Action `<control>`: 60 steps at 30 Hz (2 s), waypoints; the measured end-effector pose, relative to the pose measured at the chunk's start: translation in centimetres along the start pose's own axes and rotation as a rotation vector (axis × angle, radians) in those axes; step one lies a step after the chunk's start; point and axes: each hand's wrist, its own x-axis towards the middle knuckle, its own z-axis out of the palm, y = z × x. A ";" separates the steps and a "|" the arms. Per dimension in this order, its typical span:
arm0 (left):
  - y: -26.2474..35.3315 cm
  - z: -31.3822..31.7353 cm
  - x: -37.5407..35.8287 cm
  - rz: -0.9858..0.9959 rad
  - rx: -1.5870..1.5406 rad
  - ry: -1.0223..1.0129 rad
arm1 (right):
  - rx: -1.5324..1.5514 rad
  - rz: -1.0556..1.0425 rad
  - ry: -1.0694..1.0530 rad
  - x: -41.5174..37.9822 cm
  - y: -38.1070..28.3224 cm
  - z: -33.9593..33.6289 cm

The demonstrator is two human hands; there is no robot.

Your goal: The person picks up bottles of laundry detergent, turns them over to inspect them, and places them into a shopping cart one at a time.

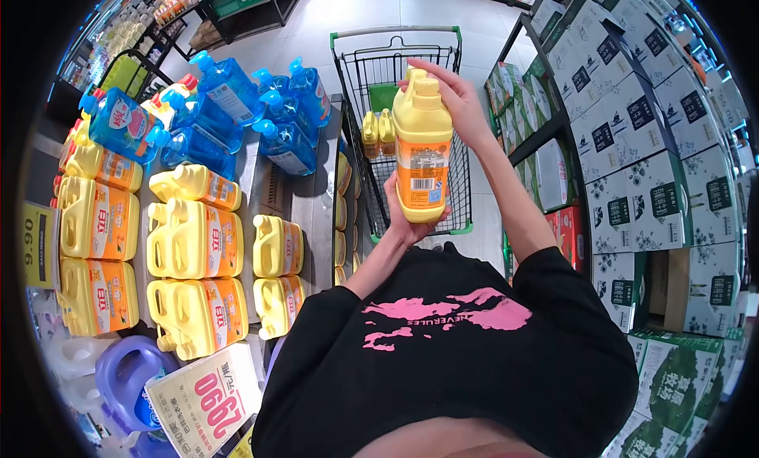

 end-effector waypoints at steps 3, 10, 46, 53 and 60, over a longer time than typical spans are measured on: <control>1.1 -0.8 -0.7 -0.020 0.016 -0.003 | -0.014 0.008 -0.001 0.2 0.4 0.7; 2.1 -1.9 -2.2 -0.028 -0.107 0.012 | -0.111 0.053 -0.025 0.9 1.6 3.1; 3.4 -23.6 -2.0 -0.141 0.922 0.844 | -0.042 0.666 0.315 -12.7 27.2 -5.7; 0.3 -35.8 -12.6 -0.292 0.735 1.040 | -0.030 0.843 0.452 -14.4 37.9 -10.1; -2.3 -32.5 -18.2 -0.455 0.872 1.271 | -0.065 0.975 0.535 -15.4 45.1 -12.0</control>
